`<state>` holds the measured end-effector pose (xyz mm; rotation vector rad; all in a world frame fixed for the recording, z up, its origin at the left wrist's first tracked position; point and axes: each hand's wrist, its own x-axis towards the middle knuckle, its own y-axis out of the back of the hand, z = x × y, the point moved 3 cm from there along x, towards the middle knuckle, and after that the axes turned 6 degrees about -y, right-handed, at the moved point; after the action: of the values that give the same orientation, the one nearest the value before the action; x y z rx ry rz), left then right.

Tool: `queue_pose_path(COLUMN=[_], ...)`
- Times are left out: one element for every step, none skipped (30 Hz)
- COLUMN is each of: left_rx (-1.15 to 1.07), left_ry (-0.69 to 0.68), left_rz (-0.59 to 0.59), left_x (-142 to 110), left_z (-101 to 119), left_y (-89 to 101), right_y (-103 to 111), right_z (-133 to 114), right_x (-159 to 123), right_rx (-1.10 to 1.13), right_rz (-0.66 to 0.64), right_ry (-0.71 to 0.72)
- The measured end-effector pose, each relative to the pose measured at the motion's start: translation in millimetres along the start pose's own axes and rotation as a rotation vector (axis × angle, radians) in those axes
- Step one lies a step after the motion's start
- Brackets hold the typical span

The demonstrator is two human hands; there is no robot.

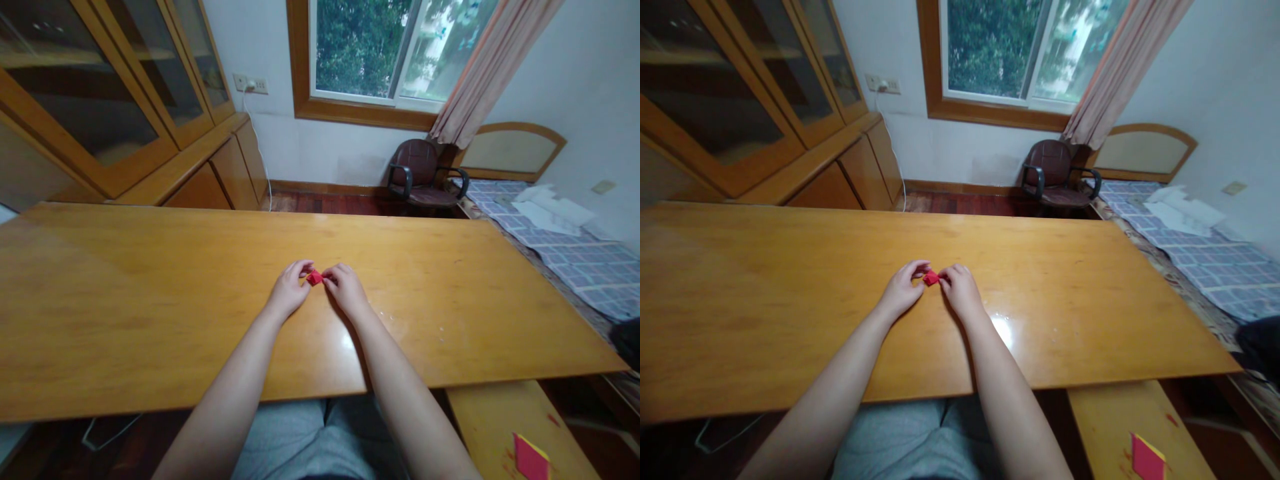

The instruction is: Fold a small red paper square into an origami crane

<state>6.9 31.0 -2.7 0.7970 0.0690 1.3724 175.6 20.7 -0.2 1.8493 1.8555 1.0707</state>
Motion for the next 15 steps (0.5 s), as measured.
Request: queue_pose_path(left_rx=[0.068,0.136,0.194,0.246,0.291,0.328,0.356,0.377,0.389,0.393,0.389,0.380,0.369,0.355,0.339], left_ry=[-0.032,-0.054,-0.071,-0.081,-0.087,-0.089,-0.090,-0.090,-0.091,-0.094,-0.098,-0.102,-0.105,-0.108,-0.109], left_rz=[-0.007,-0.013,-0.019,-0.025,-0.030,-0.033,-0.034,-0.033,-0.031,-0.030,-0.030,-0.030,-0.033,-0.038,-0.045], left_x=[0.0,0.1,0.2,0.2,0.2,0.0,-0.5,-1.2,-2.1,-3.1,-4.0,-4.8,-5.4,-5.7,-5.9], left_z=[2.0,3.9,5.7,7.2,8.4,9.3,9.8,9.9,9.8,9.5,9.1,8.7,8.2,7.8,7.5], left_y=[0.5,1.0,1.5,1.8,2.1,2.4,2.7,3.1,3.4,3.7,4.0,4.3,4.5,4.5,4.4], right_y=[0.4,0.9,1.5,2.2,2.8,3.3,3.6,3.9,4.1,4.2,4.1,3.9,3.5,3.1,2.6], right_z=[-0.1,-0.4,-0.7,-1.1,-1.6,-2.0,-2.3,-2.5,-2.5,-2.3,-1.9,-1.5,-0.8,-0.1,0.8], right_x=[-0.5,-1.0,-1.5,-2.1,-2.5,-2.9,-3.2,-3.3,-3.3,-3.2,-3.0,-2.7,-2.5,-2.2,-1.9], right_rx=[-0.014,-0.033,-0.053,-0.072,-0.086,-0.095,-0.098,-0.098,-0.095,-0.091,-0.085,-0.078,-0.069,-0.060,-0.050], right_rz=[0.005,0.012,0.022,0.034,0.045,0.054,0.061,0.069,0.076,0.081,0.082,0.080,0.076,0.072,0.069], right_ry=[-0.007,-0.015,-0.025,-0.035,-0.045,-0.055,-0.063,-0.071,-0.076,-0.079,-0.078,-0.075,-0.071,-0.067,-0.065])
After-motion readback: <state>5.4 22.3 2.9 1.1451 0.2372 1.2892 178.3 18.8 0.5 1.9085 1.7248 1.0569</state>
